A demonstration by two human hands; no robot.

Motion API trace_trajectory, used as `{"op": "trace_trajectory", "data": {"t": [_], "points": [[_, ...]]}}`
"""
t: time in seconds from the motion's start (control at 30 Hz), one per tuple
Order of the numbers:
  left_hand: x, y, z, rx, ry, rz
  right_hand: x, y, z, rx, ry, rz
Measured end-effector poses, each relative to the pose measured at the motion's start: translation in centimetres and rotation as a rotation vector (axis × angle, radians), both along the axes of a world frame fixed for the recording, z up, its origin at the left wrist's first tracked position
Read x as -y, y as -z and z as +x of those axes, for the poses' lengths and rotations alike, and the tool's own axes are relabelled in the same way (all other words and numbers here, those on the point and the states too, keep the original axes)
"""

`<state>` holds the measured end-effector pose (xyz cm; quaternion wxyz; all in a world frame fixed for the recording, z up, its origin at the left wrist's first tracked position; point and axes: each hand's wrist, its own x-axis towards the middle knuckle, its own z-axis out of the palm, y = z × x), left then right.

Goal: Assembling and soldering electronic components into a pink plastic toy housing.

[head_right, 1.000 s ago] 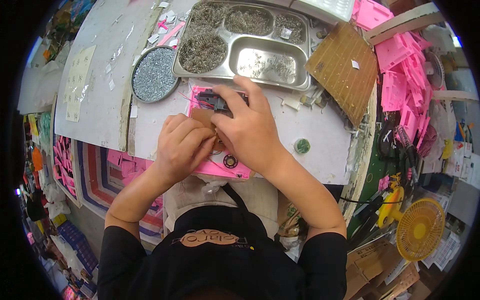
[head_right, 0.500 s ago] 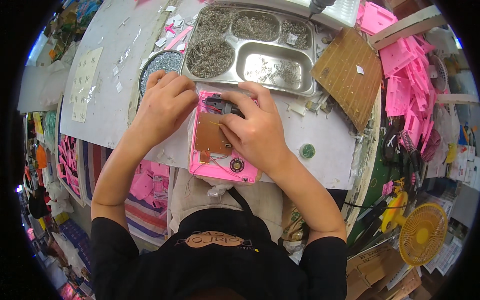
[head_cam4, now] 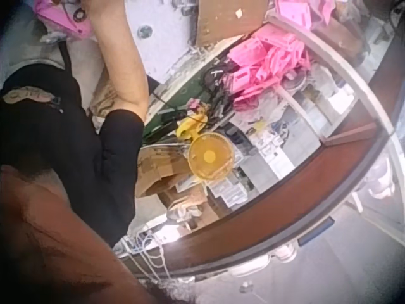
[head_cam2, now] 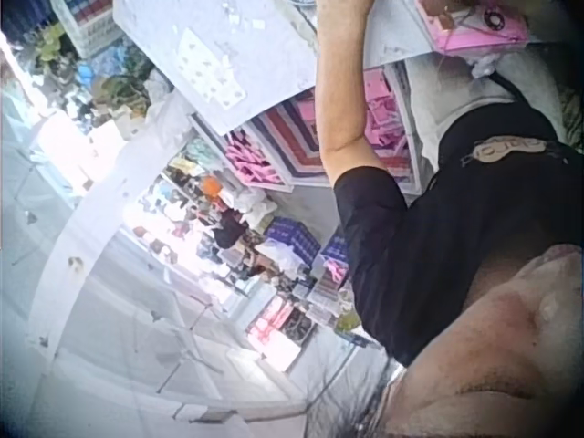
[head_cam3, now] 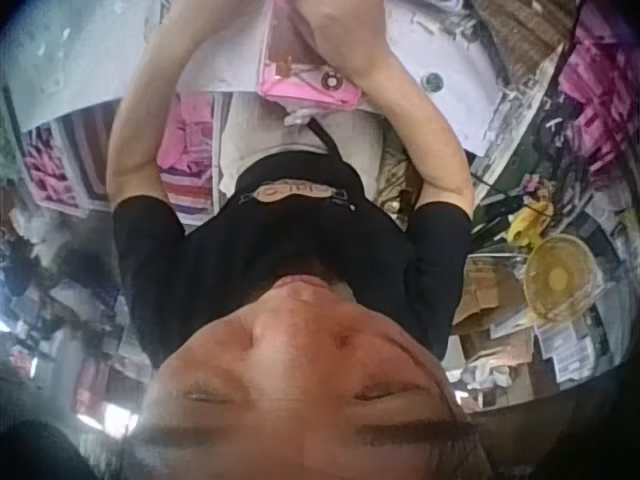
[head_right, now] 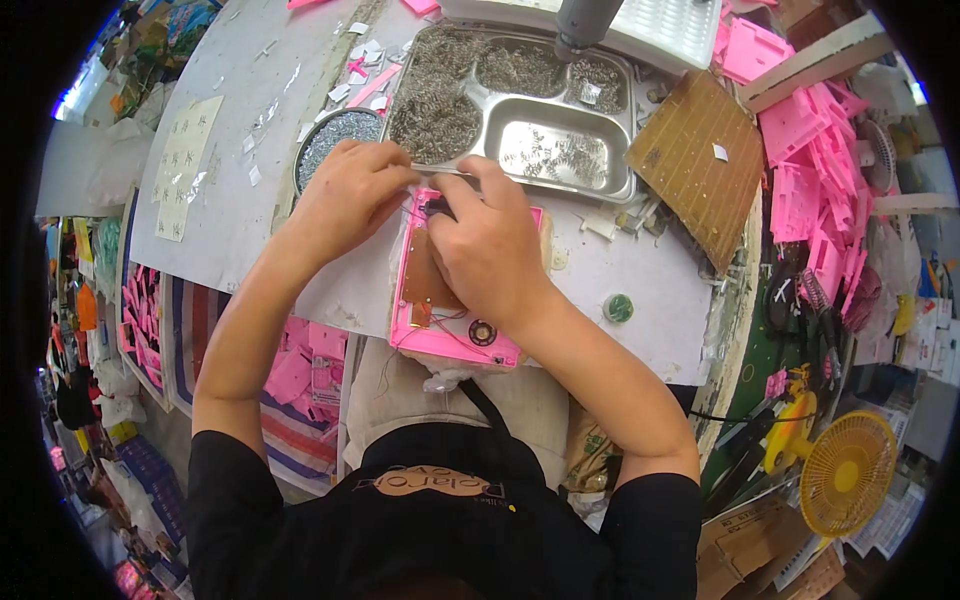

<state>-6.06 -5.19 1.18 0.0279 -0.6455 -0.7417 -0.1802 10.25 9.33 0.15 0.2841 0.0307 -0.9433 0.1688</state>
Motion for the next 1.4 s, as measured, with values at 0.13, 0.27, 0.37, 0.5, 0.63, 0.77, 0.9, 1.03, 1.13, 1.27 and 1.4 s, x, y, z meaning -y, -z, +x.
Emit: {"op": "trace_trajectory", "data": {"t": [0.13,0.27,0.37,0.5,0.63,0.77,0.9,1.03,1.13,1.27,1.4], "points": [[0.2,-0.8,-0.4,-0.045,0.102,0.026,-0.1,0.4,0.4,-0.065,0.019,-0.073],[1.3,-2.5,2.5,0.084,0.093,0.078,0.2,0.5,1.1,0.004,0.038,-0.087],[1.4,-3.2,4.8,0.228,0.091,0.161,-0.2,0.4,1.7,0.007,-0.019,-0.096],[1.4,-2.5,7.1,0.696,-0.033,0.223,-1.4,0.3,3.7,-0.074,0.024,-0.187],[-0.3,0.2,9.6,0.931,-0.131,0.173,-1.9,1.0,5.6,-0.098,0.102,-0.393],[-2.1,0.8,9.3,0.721,-0.035,0.205,-2.7,1.1,6.5,-0.066,0.138,-0.422],[-2.3,0.6,9.0,0.850,-0.069,0.169,-3.2,1.2,6.4,-0.003,0.096,-0.496],[-2.4,0.2,9.2,1.077,-0.175,0.108,-3.6,1.6,6.2,0.016,0.078,-0.565],[-2.7,-0.1,9.6,1.066,-0.171,0.116,-3.8,1.3,6.8,0.023,0.072,-0.479],[-2.1,0.6,9.4,0.847,-0.144,0.172,-4.9,-0.6,11.5,-0.035,0.197,-0.314],[-2.1,0.0,9.9,0.779,-0.169,0.155,-9.4,-1.6,23.5,-0.371,0.915,-0.737]]}}
